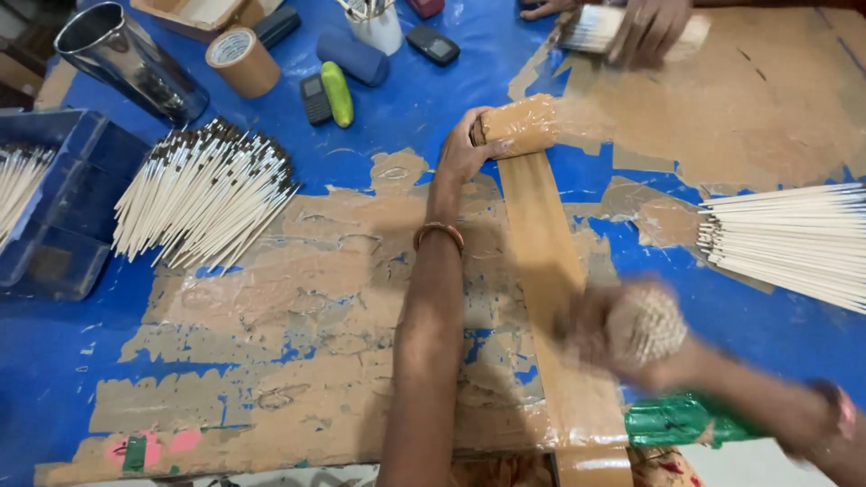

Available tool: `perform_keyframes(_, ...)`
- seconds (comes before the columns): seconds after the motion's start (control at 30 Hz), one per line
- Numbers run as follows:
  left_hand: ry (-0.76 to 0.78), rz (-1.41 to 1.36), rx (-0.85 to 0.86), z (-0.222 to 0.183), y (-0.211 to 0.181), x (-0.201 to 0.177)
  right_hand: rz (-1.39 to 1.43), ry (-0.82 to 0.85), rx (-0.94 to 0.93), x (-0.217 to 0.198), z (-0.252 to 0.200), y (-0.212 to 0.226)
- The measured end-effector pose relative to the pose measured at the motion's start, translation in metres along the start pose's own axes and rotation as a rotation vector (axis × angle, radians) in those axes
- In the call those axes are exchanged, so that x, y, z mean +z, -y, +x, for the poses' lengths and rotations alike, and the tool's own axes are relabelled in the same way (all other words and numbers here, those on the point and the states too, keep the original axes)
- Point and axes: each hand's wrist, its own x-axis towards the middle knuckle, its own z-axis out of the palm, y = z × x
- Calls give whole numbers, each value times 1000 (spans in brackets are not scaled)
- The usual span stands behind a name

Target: The person is sorting and bundling thin wooden sticks on a table, possibly for incense or match production.

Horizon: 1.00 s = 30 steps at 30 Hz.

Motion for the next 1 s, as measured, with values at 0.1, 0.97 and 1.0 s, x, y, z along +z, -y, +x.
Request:
perform_keyframes(0.1, -12, -9, -31, 0, 13, 1, -1167, 47, 612, -58, 84, -31)
perform_keyframes(0.97, 56, -89, 74, 7, 23, -2, -1628, -247, 365, -232, 112, -36)
perform_keyframes(1.0, 45, -85, 75, 9, 25, -1, -1627, -240, 354, -218, 127, -39)
